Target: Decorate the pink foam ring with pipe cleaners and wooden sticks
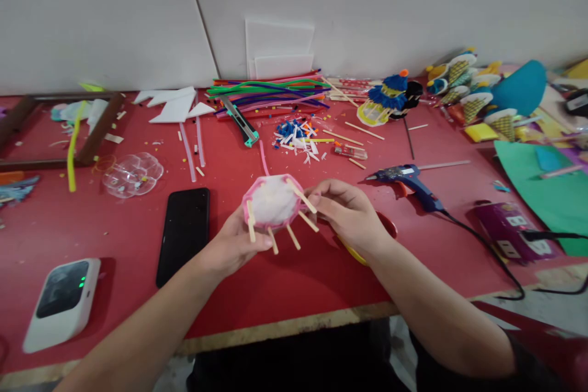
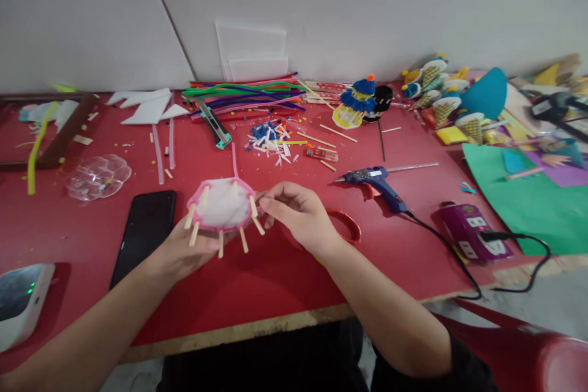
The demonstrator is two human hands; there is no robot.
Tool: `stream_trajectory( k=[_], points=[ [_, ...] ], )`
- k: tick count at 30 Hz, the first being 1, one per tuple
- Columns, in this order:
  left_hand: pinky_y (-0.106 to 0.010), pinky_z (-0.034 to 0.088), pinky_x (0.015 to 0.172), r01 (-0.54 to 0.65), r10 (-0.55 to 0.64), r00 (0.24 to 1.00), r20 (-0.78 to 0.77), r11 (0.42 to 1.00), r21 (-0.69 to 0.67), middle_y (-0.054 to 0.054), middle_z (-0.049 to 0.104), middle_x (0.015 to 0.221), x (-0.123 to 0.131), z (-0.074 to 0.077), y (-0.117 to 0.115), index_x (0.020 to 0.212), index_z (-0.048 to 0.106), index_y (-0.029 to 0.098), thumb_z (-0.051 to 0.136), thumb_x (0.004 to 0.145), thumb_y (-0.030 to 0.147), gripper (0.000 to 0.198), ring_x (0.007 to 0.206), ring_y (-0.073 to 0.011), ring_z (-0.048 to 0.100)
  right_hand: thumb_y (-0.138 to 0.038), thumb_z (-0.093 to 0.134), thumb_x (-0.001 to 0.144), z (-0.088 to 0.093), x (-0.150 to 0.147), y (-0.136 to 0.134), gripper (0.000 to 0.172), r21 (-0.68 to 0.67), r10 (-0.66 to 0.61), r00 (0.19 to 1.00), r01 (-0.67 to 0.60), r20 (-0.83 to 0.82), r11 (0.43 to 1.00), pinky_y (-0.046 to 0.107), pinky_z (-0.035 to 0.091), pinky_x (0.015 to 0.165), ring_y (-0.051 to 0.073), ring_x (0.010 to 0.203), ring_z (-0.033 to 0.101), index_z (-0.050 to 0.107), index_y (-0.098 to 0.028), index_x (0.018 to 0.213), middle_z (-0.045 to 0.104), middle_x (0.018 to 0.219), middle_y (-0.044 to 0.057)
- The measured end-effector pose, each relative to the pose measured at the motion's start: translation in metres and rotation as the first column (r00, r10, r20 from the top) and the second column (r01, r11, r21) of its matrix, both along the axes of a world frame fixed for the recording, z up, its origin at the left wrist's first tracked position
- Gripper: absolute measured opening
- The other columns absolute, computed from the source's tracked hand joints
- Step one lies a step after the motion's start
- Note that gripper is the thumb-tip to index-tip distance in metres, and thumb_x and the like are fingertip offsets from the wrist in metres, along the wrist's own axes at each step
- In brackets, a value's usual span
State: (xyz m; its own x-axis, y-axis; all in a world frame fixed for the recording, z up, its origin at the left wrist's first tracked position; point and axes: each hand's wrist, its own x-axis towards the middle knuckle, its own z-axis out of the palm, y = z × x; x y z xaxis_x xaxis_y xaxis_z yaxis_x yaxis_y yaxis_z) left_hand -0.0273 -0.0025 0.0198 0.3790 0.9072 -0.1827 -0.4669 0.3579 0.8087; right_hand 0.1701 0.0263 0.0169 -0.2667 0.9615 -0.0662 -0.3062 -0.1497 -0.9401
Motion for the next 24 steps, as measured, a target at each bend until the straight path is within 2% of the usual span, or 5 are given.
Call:
stream_trajectory(
  k=[5,8,13,17,24],
  points=[
    [-0.037,0.049,0.094,-0.048,0.061,0.983,0.175,0.996,-0.078,-0.003,0.071,0.112,-0.002,0.019,0.005,0.106,0.07,0.025,0.066,0.058,0.023,0.048,0.112,-0.0273,0.061,-0.038,0.073,0.08,-0.001,0.005,0.003,0.02,-0.048,-0.056,0.998,0.054,-0.025,0.997,0.021,0.049,0.053,0.008,0.057,0.055,0.063,-0.021,0.078,0.065,0.074,-0.003],
    [-0.032,0.054,0.073,-0.115,0.133,0.989,0.067,0.967,-0.228,-0.004,0.073,0.102,-0.005,0.025,0.01,0.107,0.071,0.024,0.062,0.073,0.04,0.039,0.087,-0.0227,0.067,-0.038,0.072,0.081,0.001,0.009,0.003,0.019,-0.013,0.003,0.999,-0.002,0.053,1.0,0.021,0.047,0.055,0.008,0.057,0.054,0.063,-0.021,0.079,0.061,0.067,-0.003],
    [-0.031,0.053,0.063,-0.025,0.001,0.995,-0.101,0.972,-0.234,-0.008,0.072,0.081,-0.003,0.014,0.013,0.092,0.072,0.019,0.06,0.078,0.062,0.047,0.07,-0.0209,0.067,-0.037,0.069,0.082,0.01,0.011,0.001,0.021,0.053,0.236,0.937,-0.258,0.259,0.965,0.023,0.046,0.059,0.01,0.063,0.056,0.064,-0.018,0.079,0.062,0.07,-0.001],
    [-0.026,0.049,0.063,0.12,-0.162,0.963,-0.213,0.973,-0.195,-0.006,0.07,0.077,0.001,0.006,0.008,0.08,0.07,0.017,0.069,0.076,0.056,0.038,0.069,-0.0167,0.065,-0.032,0.067,0.085,0.012,0.011,-0.002,0.015,0.064,0.36,0.867,-0.404,0.344,0.912,0.021,0.045,0.059,0.009,0.063,0.056,0.065,-0.018,0.082,0.062,0.073,-0.001],
    [-0.02,0.042,0.057,0.19,-0.221,0.889,-0.401,0.975,-0.115,0.0,0.068,0.067,0.002,0.008,0.006,0.073,0.07,0.017,0.077,0.07,0.028,0.014,0.059,-0.0103,0.058,-0.033,0.069,0.083,0.011,0.009,-0.001,0.017,-0.001,0.392,0.868,-0.412,0.304,0.911,0.02,0.044,0.055,0.007,0.059,0.053,0.062,-0.017,0.08,0.062,0.07,-0.002]
  ],
)
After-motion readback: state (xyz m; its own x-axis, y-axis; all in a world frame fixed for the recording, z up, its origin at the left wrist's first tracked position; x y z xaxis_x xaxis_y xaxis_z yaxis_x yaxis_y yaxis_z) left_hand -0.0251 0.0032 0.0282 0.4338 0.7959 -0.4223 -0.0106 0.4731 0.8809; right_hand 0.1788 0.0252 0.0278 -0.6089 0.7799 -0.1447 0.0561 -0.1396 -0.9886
